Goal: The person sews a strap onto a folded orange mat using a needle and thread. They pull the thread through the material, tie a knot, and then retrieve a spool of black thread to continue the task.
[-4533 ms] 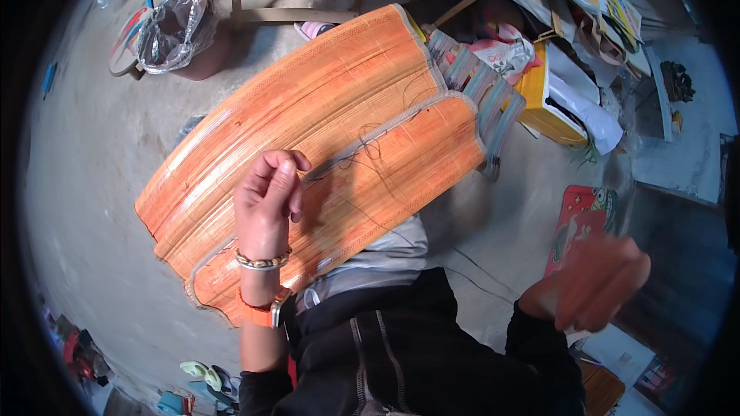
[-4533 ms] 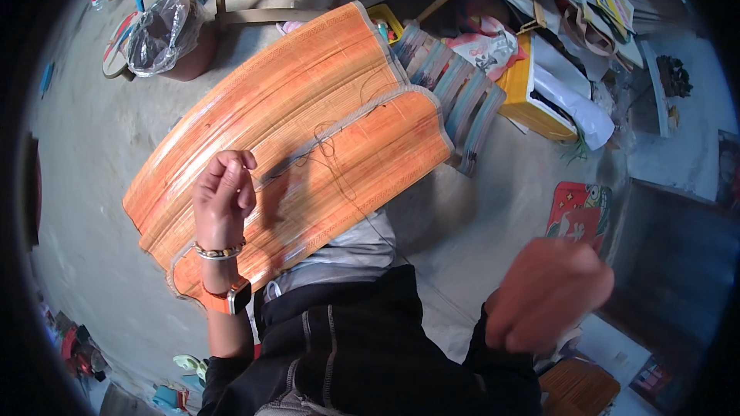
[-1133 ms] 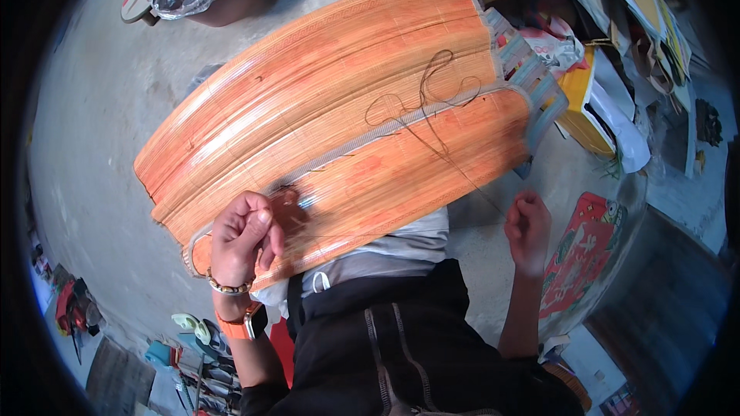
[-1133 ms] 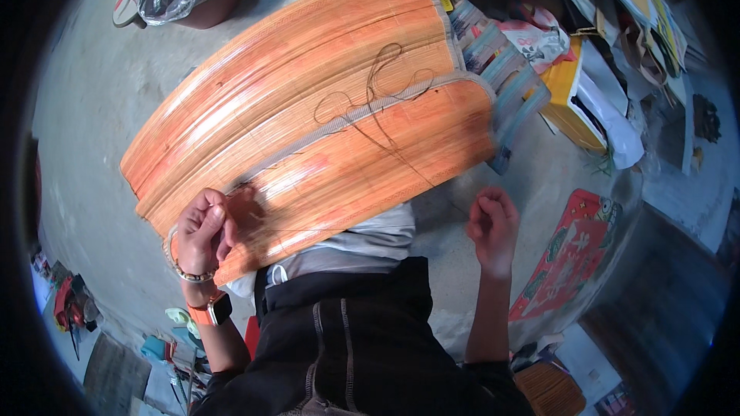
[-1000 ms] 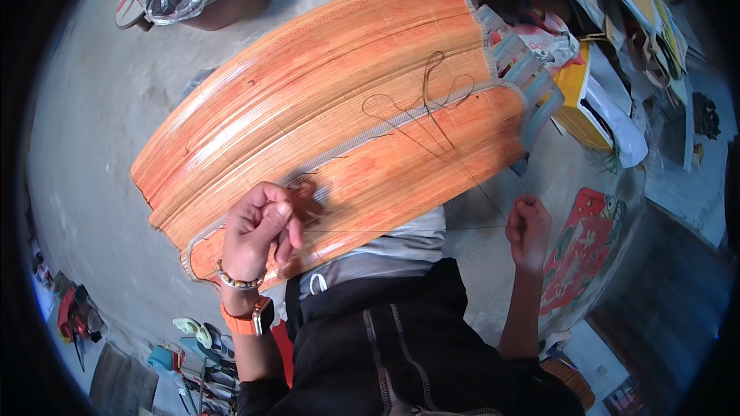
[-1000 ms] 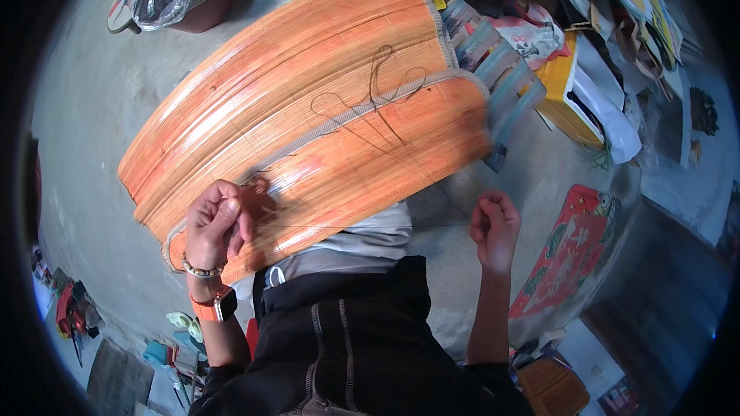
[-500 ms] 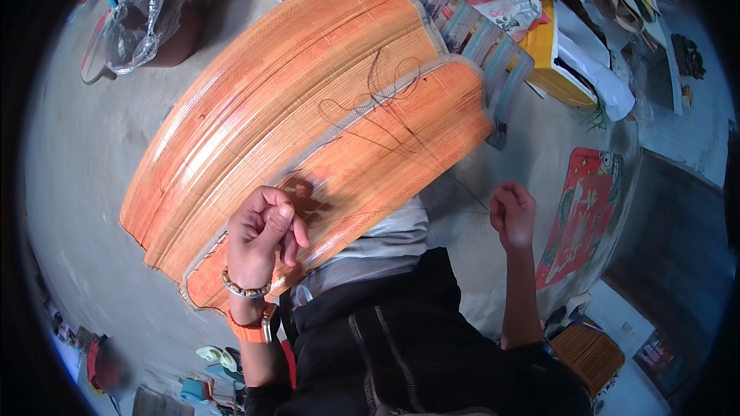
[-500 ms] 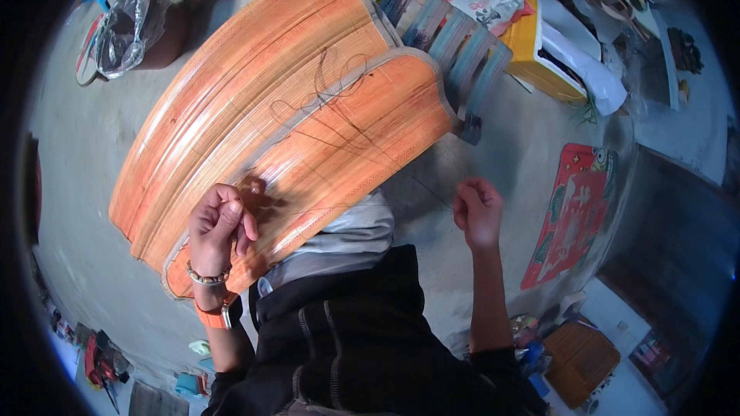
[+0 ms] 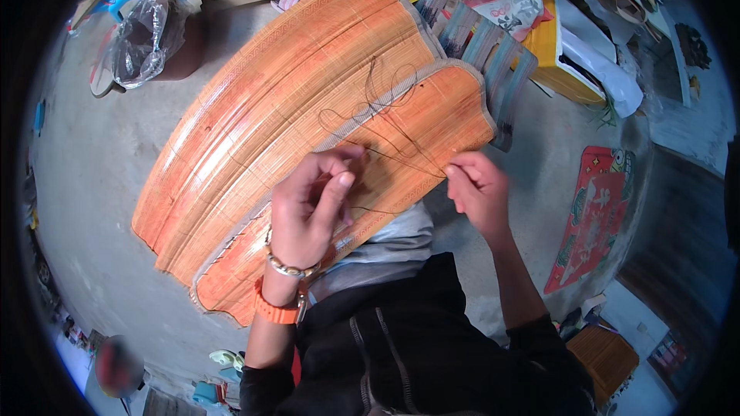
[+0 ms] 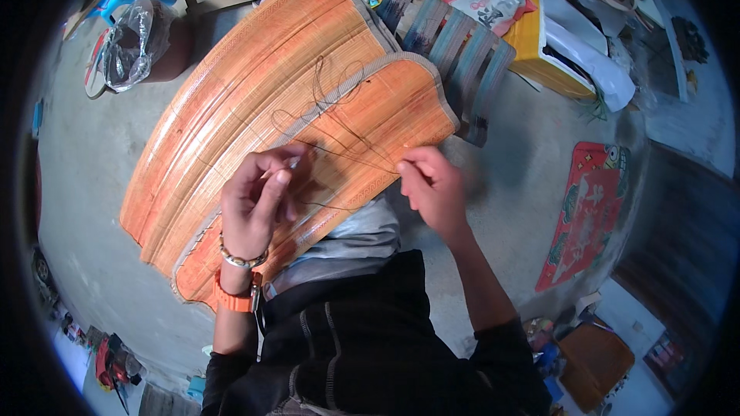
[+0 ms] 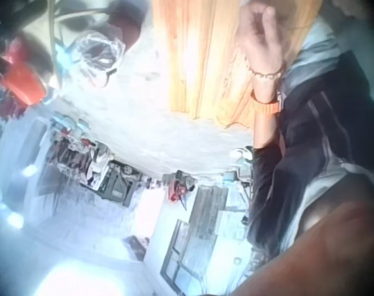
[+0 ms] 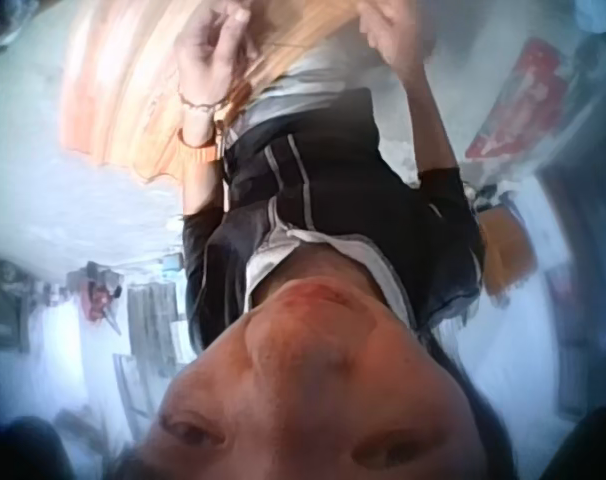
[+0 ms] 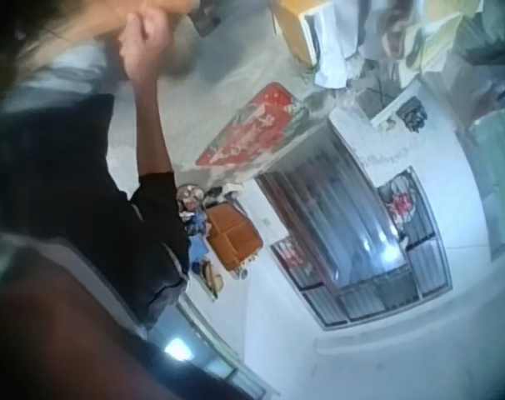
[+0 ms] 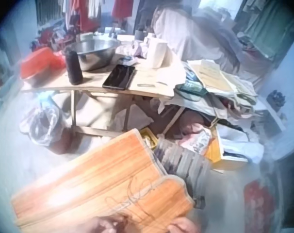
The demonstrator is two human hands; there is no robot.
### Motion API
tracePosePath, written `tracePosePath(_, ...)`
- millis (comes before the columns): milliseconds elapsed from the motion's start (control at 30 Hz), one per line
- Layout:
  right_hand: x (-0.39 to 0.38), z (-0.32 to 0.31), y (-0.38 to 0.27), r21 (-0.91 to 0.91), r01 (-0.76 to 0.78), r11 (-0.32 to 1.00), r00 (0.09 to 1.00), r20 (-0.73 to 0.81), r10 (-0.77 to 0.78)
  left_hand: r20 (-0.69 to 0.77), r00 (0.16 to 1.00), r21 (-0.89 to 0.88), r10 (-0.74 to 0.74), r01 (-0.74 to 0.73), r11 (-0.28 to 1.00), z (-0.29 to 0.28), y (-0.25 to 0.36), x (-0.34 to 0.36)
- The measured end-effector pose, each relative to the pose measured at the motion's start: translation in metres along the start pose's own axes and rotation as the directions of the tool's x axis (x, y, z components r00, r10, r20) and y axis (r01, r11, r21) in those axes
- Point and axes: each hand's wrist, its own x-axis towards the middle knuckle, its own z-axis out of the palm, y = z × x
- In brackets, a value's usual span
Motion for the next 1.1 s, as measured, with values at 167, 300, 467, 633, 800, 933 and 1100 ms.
tracePosePath(167,0.015,0.022,0.016,-0.241,0.328,0.913,0.944,0.056,-0.324,-0.029,0.992,0.289,0.124,-0.111,0.951,0.007,0.0,0.024)
tracePosePath(300,0.011,0.022,0.015,-0.147,0.318,0.937,0.948,0.032,-0.317,-0.088,0.985,0.365,0.15,-0.108,0.925,0.007,-0.003,0.035)
tracePosePath(467,-0.005,0.009,-0.003,-0.029,0.059,0.998,0.997,-0.042,-0.06,-0.081,0.98,0.453,0.184,-0.128,0.882,0.007,-0.019,0.047)
tracePosePath(633,-0.012,-0.006,-0.004,0.074,-0.027,0.997,0.989,-0.142,0.038,-0.102,0.958,0.576,0.268,-0.163,0.801,0.011,-0.022,0.055)
tracePosePath(800,-0.013,-0.021,0.0,0.229,-0.03,0.973,0.971,-0.223,0.082,-0.211,0.958,0.498,0.194,-0.065,0.865,0.007,-0.026,0.053)
tracePosePath(933,-0.014,-0.025,-0.001,0.33,-0.002,0.944,0.966,-0.244,0.088,-0.317,0.928,0.403,0.195,-0.054,0.913,0.001,-0.026,0.047)
tracePosePath(1100,-0.015,-0.028,-0.003,0.499,-0.048,0.865,0.949,-0.246,0.195,-0.43,0.903,0.057,-0.026,0.056,0.997,-0.027,-0.016,0.02)
